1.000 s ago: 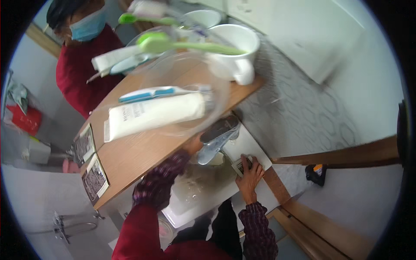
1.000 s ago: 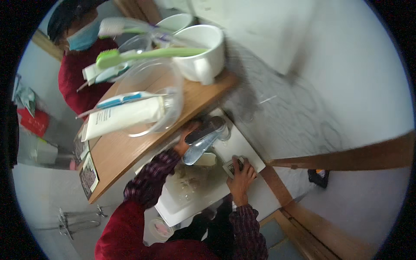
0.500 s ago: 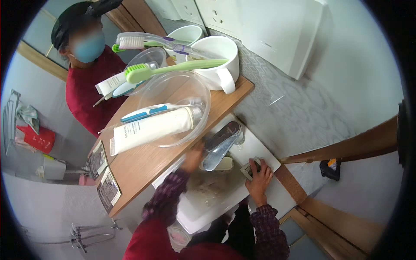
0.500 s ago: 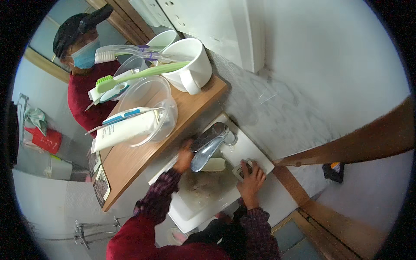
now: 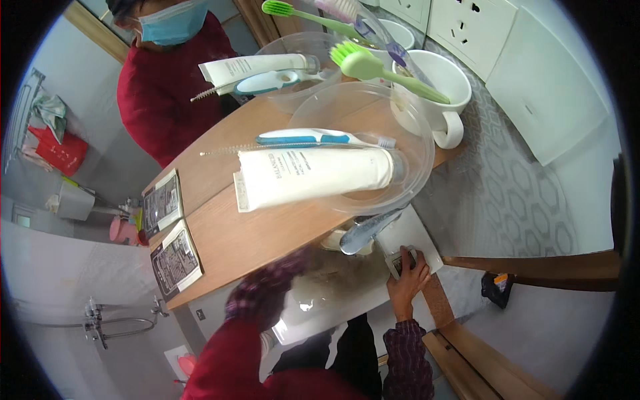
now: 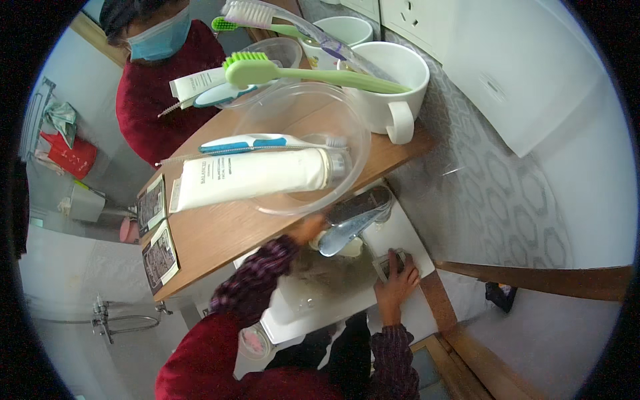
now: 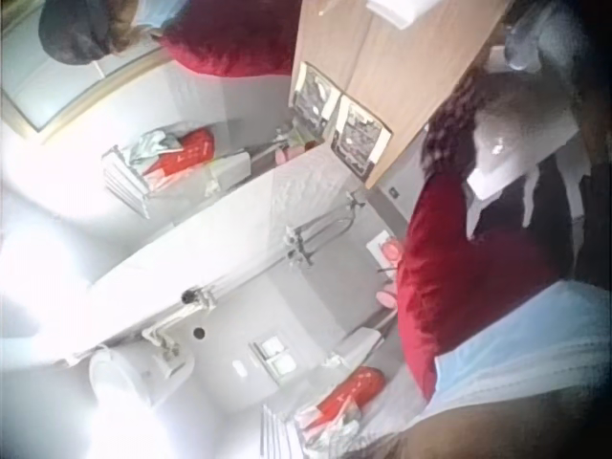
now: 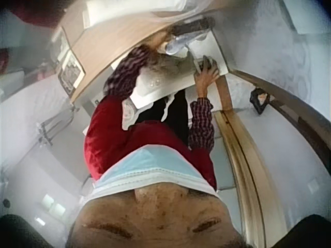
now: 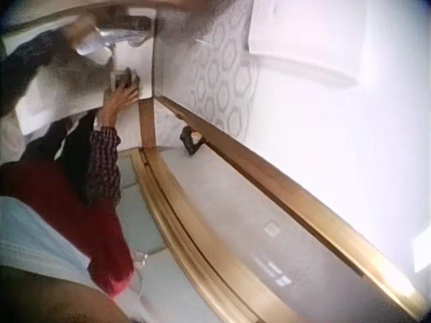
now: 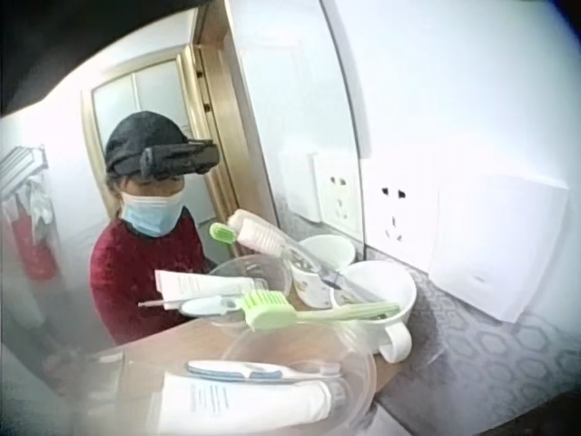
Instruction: Cleaning the bathroom sink and faucet with a scouring pad.
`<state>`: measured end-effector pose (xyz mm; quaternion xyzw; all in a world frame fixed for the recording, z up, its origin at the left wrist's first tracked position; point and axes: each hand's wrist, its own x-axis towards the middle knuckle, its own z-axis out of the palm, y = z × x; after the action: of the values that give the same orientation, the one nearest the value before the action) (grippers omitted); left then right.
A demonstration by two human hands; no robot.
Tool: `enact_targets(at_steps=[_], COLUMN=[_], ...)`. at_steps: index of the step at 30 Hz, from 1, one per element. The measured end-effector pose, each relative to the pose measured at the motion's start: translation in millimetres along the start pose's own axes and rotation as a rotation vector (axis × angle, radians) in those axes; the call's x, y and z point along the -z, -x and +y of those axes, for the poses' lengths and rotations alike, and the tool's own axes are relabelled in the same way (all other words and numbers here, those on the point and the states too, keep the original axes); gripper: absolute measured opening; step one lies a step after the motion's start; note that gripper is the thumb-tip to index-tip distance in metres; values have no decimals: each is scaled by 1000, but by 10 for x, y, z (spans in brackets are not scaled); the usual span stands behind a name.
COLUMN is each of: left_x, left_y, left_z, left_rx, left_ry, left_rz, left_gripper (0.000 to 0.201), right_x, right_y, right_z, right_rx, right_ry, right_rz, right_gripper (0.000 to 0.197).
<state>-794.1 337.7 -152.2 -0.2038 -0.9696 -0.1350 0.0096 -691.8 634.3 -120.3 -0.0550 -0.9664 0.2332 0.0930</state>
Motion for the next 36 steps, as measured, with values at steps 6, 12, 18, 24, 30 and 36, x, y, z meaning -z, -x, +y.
enact_targets(at_steps=[6,12,18,24,30,36], left_x=[189,105,145,-10,-121,-78], left_y=[-145,-420,-580,-853,-1013,-1041], left_z=[177,214,334,485,476,711], left_rx=[-19,-66,-143,-235,-329,-414], left_ry=[-36,65,153,252,344,410], left_rz=[36,82,61,24,-49,-145], left_gripper=[52,51,49,48,46,45], right_x=[-61,-41,-51,-29,-53,25], right_y=[10,53,28,14,50,-2], right_z=[-38,-70,0,12,-33,34], right_rx=[-22,-8,-22,-41,-52,-41], right_ry=[10,-6,17,-27,13,-3], right_rz=[-25,-1,-10,-9,-17,-44], right_gripper=[74,74,72,72,77,77])
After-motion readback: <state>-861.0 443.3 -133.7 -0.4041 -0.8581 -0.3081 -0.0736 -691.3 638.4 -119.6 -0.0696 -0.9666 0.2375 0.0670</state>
